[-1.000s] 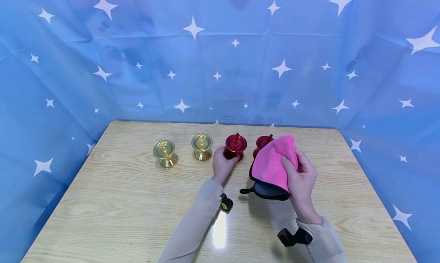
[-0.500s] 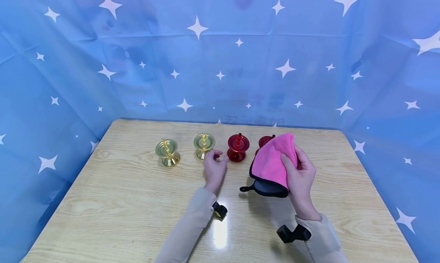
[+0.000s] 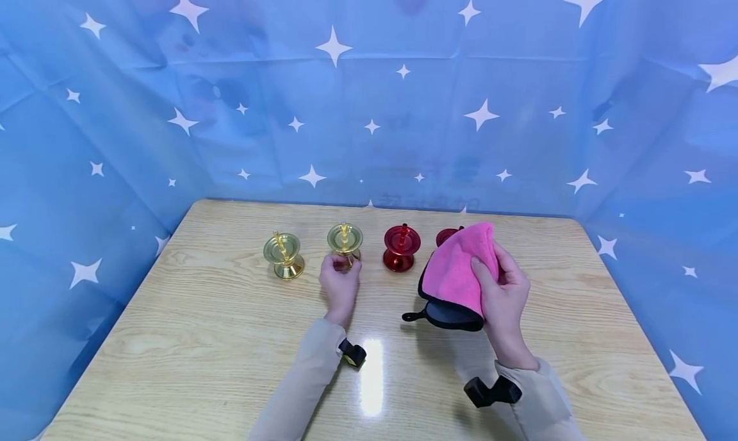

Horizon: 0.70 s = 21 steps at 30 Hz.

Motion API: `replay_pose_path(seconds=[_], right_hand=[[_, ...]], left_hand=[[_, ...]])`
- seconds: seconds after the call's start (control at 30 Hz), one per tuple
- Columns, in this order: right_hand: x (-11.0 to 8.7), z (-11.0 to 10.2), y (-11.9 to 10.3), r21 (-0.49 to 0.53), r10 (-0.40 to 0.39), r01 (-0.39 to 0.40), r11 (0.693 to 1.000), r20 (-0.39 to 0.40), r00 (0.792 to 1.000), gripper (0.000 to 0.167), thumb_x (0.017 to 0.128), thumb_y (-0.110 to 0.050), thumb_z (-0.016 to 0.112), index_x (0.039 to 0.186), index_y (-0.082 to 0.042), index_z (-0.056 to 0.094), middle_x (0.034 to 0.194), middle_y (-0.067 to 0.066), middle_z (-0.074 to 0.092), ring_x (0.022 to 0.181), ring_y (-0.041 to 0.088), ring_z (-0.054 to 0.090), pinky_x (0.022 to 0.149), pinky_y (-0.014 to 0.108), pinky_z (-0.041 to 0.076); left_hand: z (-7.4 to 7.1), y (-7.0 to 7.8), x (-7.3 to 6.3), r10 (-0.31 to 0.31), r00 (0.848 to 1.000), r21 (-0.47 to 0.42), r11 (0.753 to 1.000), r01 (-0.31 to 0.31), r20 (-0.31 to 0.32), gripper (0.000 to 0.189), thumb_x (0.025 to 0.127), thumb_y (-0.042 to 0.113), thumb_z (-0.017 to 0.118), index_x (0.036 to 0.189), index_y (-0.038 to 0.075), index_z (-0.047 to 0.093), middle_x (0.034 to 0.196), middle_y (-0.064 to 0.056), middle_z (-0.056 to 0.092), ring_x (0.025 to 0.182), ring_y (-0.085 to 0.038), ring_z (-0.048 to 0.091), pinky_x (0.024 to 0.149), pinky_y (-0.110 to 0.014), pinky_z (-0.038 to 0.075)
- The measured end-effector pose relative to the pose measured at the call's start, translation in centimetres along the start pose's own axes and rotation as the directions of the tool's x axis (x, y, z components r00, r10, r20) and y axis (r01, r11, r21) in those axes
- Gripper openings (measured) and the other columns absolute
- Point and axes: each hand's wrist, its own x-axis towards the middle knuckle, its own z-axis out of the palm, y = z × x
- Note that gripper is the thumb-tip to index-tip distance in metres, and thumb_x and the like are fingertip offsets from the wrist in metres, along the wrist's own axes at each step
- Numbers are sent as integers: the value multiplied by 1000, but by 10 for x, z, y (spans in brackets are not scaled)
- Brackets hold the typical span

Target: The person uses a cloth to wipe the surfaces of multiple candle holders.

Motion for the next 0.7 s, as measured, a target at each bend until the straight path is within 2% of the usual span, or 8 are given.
replay_pose_path(seconds=[0.17, 0.37, 0.7], right_hand=[[0, 1, 0, 8, -12, 12, 1000, 1, 1000, 36, 81, 10, 63, 116, 3, 63, 100, -3, 68, 85, 9, 62, 73, 16, 49], [-1, 1, -1, 20, -9, 9, 1000, 9, 1000, 36, 81, 11, 63, 116, 4, 63, 100, -2, 68, 86, 9, 62, 73, 16, 49], [0, 1, 1, 9, 7, -7, 1000, 11, 1000, 36, 82, 8, 63, 117, 3, 63, 101, -3, 67, 86, 10, 62, 74, 17, 49]], left_hand=[[-6, -2, 8, -4, 1000, 60, 998, 3, 10, 29, 69, 2, 75, 87, -4, 54, 86, -15, 57, 77, -27, 54, 71, -35, 45], [-9, -7, 16, -9, 998, 121, 993, 1, 64, 40, 67, 8, 77, 97, -4, 53, 94, -17, 55, 83, -29, 53, 75, -37, 44], [-11, -14, 30, -45, 992, 197, 980, 21, 118, 40, 65, 7, 80, 99, -4, 62, 96, -17, 59, 90, -31, 54, 81, -42, 44]])
